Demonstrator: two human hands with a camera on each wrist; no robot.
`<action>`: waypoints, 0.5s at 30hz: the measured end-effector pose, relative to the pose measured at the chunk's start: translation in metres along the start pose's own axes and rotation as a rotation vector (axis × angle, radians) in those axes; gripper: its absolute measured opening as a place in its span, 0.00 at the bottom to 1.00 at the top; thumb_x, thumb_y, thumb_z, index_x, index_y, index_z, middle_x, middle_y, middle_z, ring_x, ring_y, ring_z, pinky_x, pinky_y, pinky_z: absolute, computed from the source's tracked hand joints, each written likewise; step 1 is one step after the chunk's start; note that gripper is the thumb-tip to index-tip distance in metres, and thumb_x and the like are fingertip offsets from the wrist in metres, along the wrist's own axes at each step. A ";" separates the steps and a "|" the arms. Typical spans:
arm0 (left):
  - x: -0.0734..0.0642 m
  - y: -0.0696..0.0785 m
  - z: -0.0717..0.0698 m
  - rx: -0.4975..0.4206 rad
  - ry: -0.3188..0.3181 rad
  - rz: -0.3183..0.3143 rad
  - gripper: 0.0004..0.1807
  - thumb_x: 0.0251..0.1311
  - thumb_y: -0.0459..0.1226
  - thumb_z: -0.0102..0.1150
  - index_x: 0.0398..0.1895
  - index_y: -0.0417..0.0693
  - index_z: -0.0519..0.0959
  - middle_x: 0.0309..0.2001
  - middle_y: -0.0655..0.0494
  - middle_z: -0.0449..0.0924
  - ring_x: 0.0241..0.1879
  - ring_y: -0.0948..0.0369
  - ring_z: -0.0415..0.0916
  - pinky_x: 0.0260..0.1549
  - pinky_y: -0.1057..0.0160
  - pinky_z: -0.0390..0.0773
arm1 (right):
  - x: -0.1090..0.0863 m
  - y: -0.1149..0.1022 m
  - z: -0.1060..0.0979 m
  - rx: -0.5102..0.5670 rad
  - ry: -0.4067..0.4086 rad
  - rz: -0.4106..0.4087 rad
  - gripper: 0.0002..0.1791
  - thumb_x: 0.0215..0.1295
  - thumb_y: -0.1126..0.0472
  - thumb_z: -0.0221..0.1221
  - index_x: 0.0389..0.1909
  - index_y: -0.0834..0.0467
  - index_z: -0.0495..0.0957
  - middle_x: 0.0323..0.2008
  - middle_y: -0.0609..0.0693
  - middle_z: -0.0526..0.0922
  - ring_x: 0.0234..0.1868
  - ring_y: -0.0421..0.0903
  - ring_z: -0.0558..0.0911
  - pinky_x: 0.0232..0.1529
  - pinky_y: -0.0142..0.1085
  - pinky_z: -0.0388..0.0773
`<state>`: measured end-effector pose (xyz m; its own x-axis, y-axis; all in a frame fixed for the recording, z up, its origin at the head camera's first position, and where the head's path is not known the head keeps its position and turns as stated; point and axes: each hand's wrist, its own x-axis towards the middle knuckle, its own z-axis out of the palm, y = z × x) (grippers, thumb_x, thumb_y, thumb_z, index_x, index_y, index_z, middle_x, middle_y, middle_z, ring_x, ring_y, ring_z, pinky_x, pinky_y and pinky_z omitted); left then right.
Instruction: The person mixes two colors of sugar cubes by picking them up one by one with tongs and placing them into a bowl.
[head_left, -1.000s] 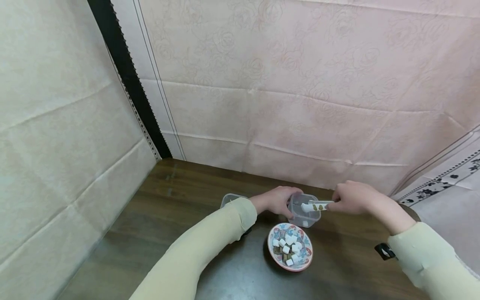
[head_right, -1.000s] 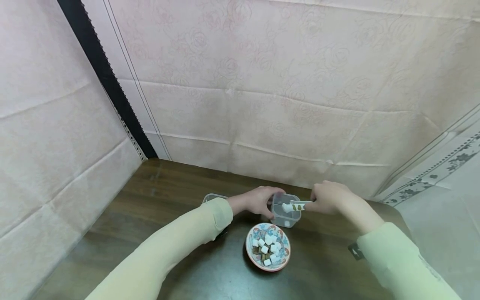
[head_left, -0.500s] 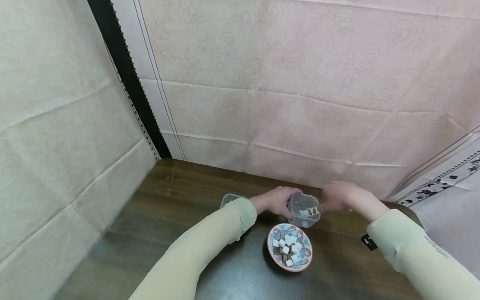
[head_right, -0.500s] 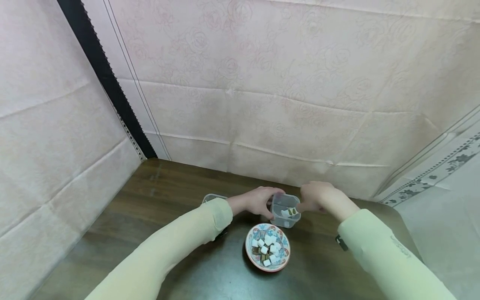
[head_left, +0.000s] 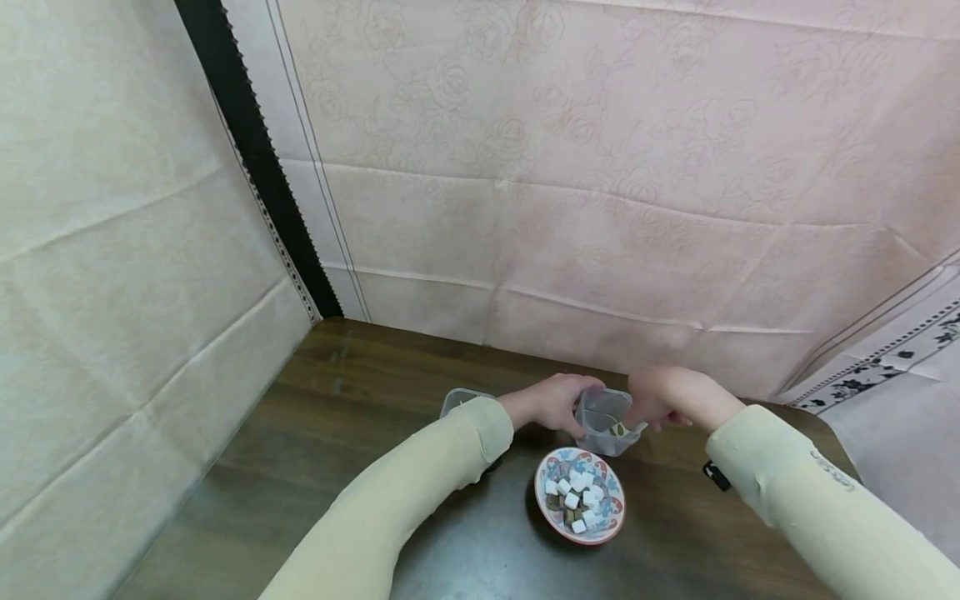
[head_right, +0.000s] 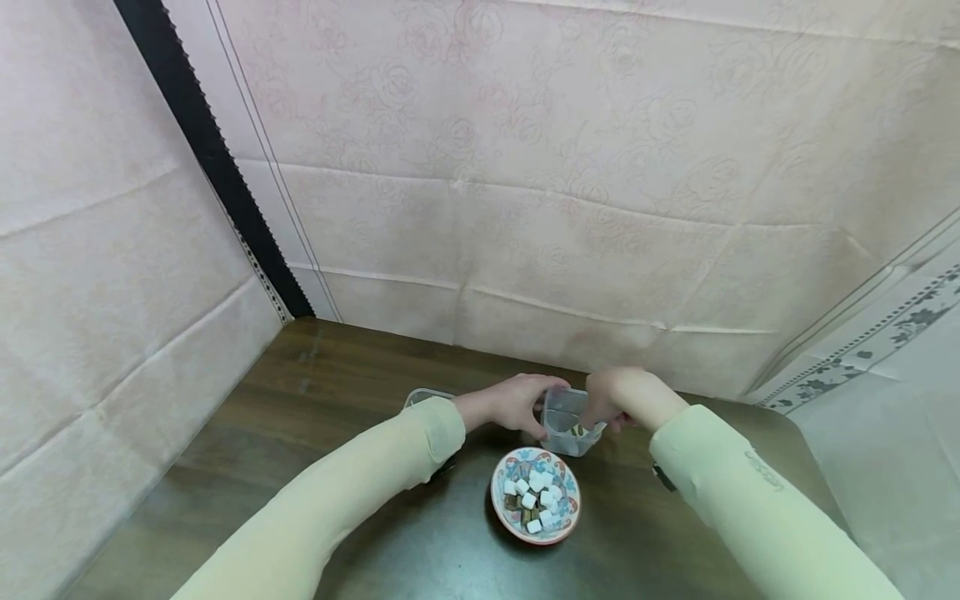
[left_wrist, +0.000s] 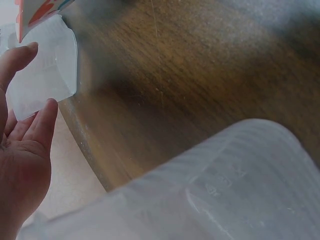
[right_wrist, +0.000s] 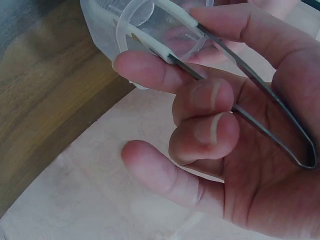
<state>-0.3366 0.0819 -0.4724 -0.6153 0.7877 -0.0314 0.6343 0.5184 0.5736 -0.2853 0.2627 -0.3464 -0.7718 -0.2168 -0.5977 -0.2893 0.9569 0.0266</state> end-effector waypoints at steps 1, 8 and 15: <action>0.000 0.000 0.000 -0.001 0.000 0.001 0.46 0.57 0.41 0.82 0.78 0.46 0.69 0.68 0.52 0.77 0.54 0.65 0.78 0.51 0.75 0.77 | 0.000 -0.001 0.000 0.001 -0.005 0.002 0.17 0.62 0.54 0.64 0.18 0.60 0.82 0.13 0.48 0.77 0.13 0.42 0.73 0.14 0.31 0.71; -0.001 0.001 -0.001 -0.018 0.002 -0.007 0.46 0.56 0.40 0.82 0.78 0.46 0.69 0.68 0.52 0.77 0.56 0.64 0.78 0.52 0.74 0.77 | 0.004 -0.006 0.001 0.005 -0.023 0.018 0.14 0.64 0.57 0.64 0.22 0.61 0.84 0.17 0.50 0.81 0.14 0.42 0.71 0.15 0.30 0.70; -0.001 0.002 -0.001 -0.030 0.003 -0.018 0.46 0.57 0.39 0.82 0.77 0.46 0.69 0.68 0.52 0.78 0.55 0.65 0.77 0.51 0.74 0.77 | 0.001 -0.002 0.003 -0.048 0.056 -0.047 0.14 0.63 0.55 0.65 0.20 0.57 0.81 0.17 0.47 0.83 0.14 0.41 0.75 0.17 0.30 0.70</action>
<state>-0.3350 0.0819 -0.4708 -0.6282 0.7770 -0.0398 0.6085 0.5226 0.5972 -0.2838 0.2611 -0.3494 -0.7866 -0.2730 -0.5538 -0.3516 0.9354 0.0383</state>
